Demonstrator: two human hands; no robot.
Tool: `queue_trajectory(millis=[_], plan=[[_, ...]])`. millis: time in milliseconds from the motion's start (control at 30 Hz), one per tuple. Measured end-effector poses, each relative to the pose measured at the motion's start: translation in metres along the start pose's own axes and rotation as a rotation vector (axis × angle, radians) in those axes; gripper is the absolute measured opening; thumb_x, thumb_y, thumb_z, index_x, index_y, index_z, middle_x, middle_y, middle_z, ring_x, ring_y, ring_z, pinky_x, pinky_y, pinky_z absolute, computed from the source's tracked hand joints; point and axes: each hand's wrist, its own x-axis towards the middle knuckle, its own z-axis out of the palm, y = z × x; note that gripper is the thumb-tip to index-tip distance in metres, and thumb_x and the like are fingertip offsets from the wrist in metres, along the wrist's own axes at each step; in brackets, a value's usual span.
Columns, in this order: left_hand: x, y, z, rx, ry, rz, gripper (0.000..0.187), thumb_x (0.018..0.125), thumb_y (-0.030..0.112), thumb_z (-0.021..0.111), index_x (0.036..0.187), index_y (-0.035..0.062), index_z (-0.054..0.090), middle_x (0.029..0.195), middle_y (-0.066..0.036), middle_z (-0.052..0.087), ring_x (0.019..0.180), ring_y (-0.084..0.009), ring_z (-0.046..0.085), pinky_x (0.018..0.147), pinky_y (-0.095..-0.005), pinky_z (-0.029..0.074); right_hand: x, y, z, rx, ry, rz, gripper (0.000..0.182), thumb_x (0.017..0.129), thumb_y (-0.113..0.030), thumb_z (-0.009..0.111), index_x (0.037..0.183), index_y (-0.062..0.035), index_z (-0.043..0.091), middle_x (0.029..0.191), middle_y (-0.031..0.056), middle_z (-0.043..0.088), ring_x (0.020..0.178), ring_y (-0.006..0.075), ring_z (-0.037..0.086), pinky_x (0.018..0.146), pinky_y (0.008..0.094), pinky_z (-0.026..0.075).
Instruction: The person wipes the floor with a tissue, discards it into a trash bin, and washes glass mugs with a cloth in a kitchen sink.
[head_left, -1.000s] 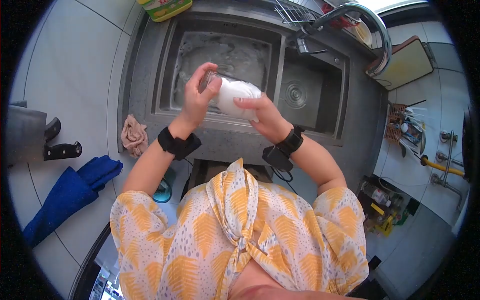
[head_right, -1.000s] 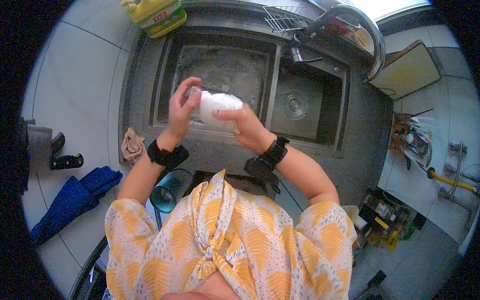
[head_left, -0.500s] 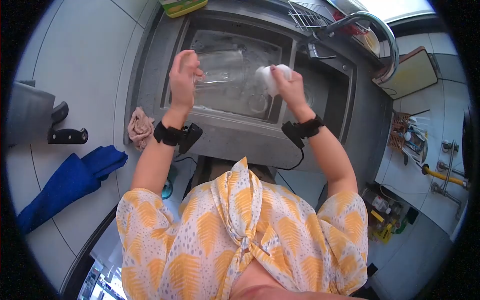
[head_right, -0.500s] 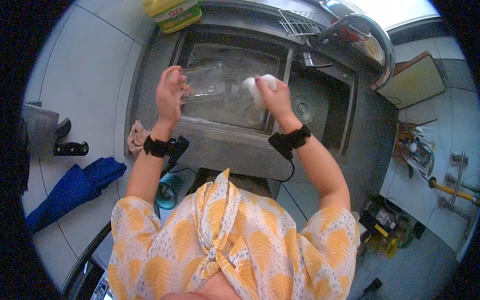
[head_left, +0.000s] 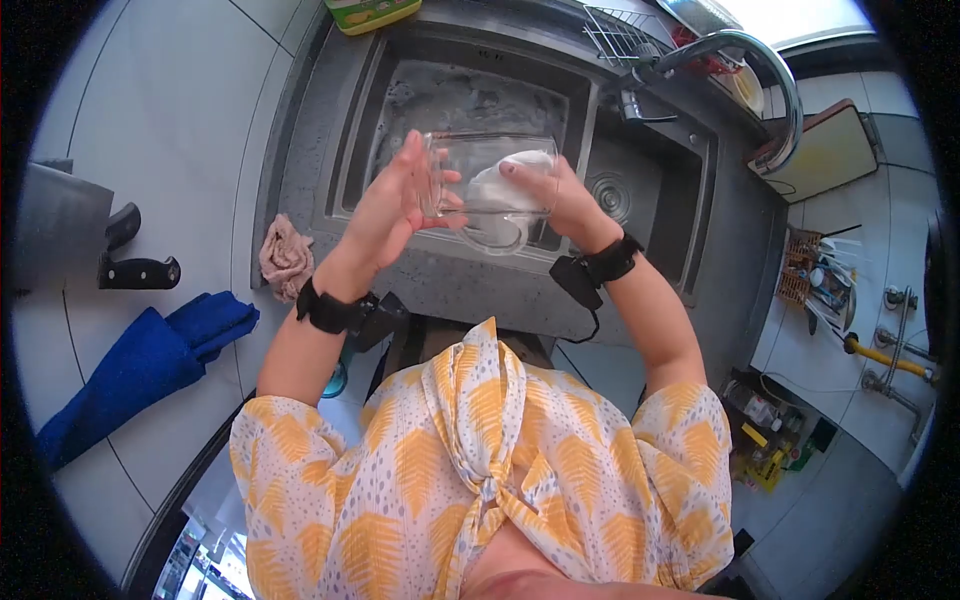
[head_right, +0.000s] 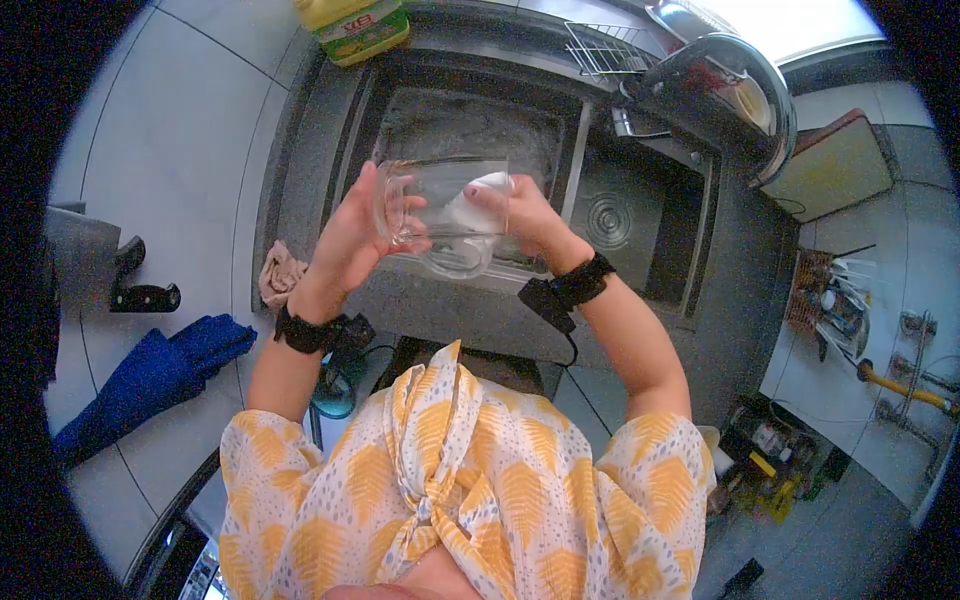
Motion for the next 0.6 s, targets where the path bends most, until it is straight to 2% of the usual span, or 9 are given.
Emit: queue_trajectory(millis=[33, 100, 133, 200, 333, 433, 500, 533, 600], plan=[[-0.002, -0.001, -0.001, 0.002, -0.001, -0.004, 0.063, 0.085, 0.053, 0.046, 0.118, -0.0007, 0.04, 0.096, -0.012, 0.051, 0.075, -0.0183, 0.058, 0.067, -0.0363, 0.052, -0.002, 0.002, 0.001, 0.004, 0.003, 0.001, 0.021, 0.081, -0.017, 0.063, 0.091, 0.001, 0.061, 0.085, 0.0067, 0.064, 0.075, 0.0133, 0.061, 0.064, 0.0271, 0.049], [-0.005, -0.003, -0.004, -0.046, -0.061, 0.019, 0.055, 0.09, 0.042, 0.043, 0.124, -0.0004, 0.036, 0.105, -0.013, 0.05, 0.08, -0.0188, 0.059, 0.07, -0.037, 0.052, -0.004, 0.006, 0.002, 0.201, -0.062, 0.054, 0.022, 0.081, -0.016, 0.063, 0.095, 0.0007, 0.06, 0.09, 0.0091, 0.064, 0.08, 0.0153, 0.062, 0.066, 0.0283, 0.05], [-0.007, -0.003, -0.004, -0.043, -0.058, 0.017, 0.055, 0.09, 0.042, 0.043, 0.124, -0.0004, 0.036, 0.105, -0.013, 0.05, 0.08, -0.0188, 0.059, 0.07, -0.037, 0.052, -0.005, 0.008, 0.004, 0.206, -0.064, 0.054, 0.022, 0.081, -0.016, 0.063, 0.095, 0.0007, 0.06, 0.09, 0.0091, 0.064, 0.08, 0.0153, 0.062, 0.066, 0.0283, 0.05], [-0.011, -0.003, -0.003, -0.025, -0.166, 0.113, 0.051, 0.091, 0.031, 0.042, 0.13, 0.0002, 0.03, 0.11, -0.015, 0.05, 0.085, -0.0198, 0.058, 0.072, -0.0368, 0.052, -0.007, 0.009, 0.008, 0.327, -0.073, 0.094, 0.023, 0.081, -0.014, 0.062, 0.099, 0.0005, 0.058, 0.093, 0.0102, 0.063, 0.084, 0.0172, 0.062, 0.069, 0.0296, 0.051], [-0.017, -0.002, -0.005, 0.021, -0.234, 0.165, 0.055, 0.089, 0.025, 0.042, 0.135, 0.0003, 0.023, 0.116, -0.018, 0.048, 0.091, -0.0205, 0.057, 0.075, -0.0367, 0.051, -0.014, 0.007, 0.011, 0.345, -0.074, 0.091, 0.023, 0.081, -0.013, 0.062, 0.099, 0.0006, 0.058, 0.092, 0.0102, 0.063, 0.084, 0.0179, 0.062, 0.072, 0.0305, 0.051], [-0.018, -0.009, -0.011, -0.089, -0.296, 0.167, 0.062, 0.085, 0.017, 0.047, 0.137, 0.001, 0.019, 0.126, -0.019, 0.042, 0.098, -0.0214, 0.055, 0.078, -0.0347, 0.05, -0.021, 0.006, 0.013, 0.345, -0.055, 0.048, 0.022, 0.081, -0.013, 0.062, 0.098, 0.0004, 0.058, 0.091, 0.0093, 0.063, 0.081, 0.0169, 0.062, 0.07, 0.03, 0.051], [-0.021, -0.017, -0.014, 0.332, -0.228, 0.399, 0.073, 0.077, 0.003, 0.053, 0.139, 0.0034, 0.014, 0.131, -0.02, 0.038, 0.105, -0.0234, 0.053, 0.081, -0.0343, 0.049, -0.025, 0.009, 0.014, 0.318, -0.009, 0.043, 0.021, 0.082, -0.014, 0.061, 0.097, -0.0002, 0.059, 0.091, 0.0077, 0.064, 0.077, 0.0152, 0.062, 0.068, 0.0289, 0.051], [-0.022, -0.017, -0.013, 0.334, -0.229, 0.399, 0.073, 0.077, 0.003, 0.053, 0.139, 0.0034, 0.014, 0.131, -0.02, 0.038, 0.105, -0.0234, 0.053, 0.081, -0.0343, 0.049, -0.027, 0.01, 0.014, 0.319, -0.008, 0.041, 0.021, 0.082, -0.014, 0.061, 0.097, -0.0002, 0.059, 0.091, 0.0077, 0.064, 0.077, 0.0152, 0.062, 0.068, 0.0289, 0.051], [-0.024, -0.019, -0.01, 0.474, -0.139, 0.382, 0.08, 0.071, -0.005, 0.054, 0.139, 0.0045, 0.014, 0.136, -0.021, 0.032, 0.109, -0.0253, 0.051, 0.082, -0.034, 0.049, -0.032, 0.009, 0.015, 0.239, 0.056, -0.043, 0.019, 0.082, -0.015, 0.06, 0.095, -0.0011, 0.059, 0.088, 0.0058, 0.064, 0.073, 0.0125, 0.06, 0.064, 0.0269, 0.049]])
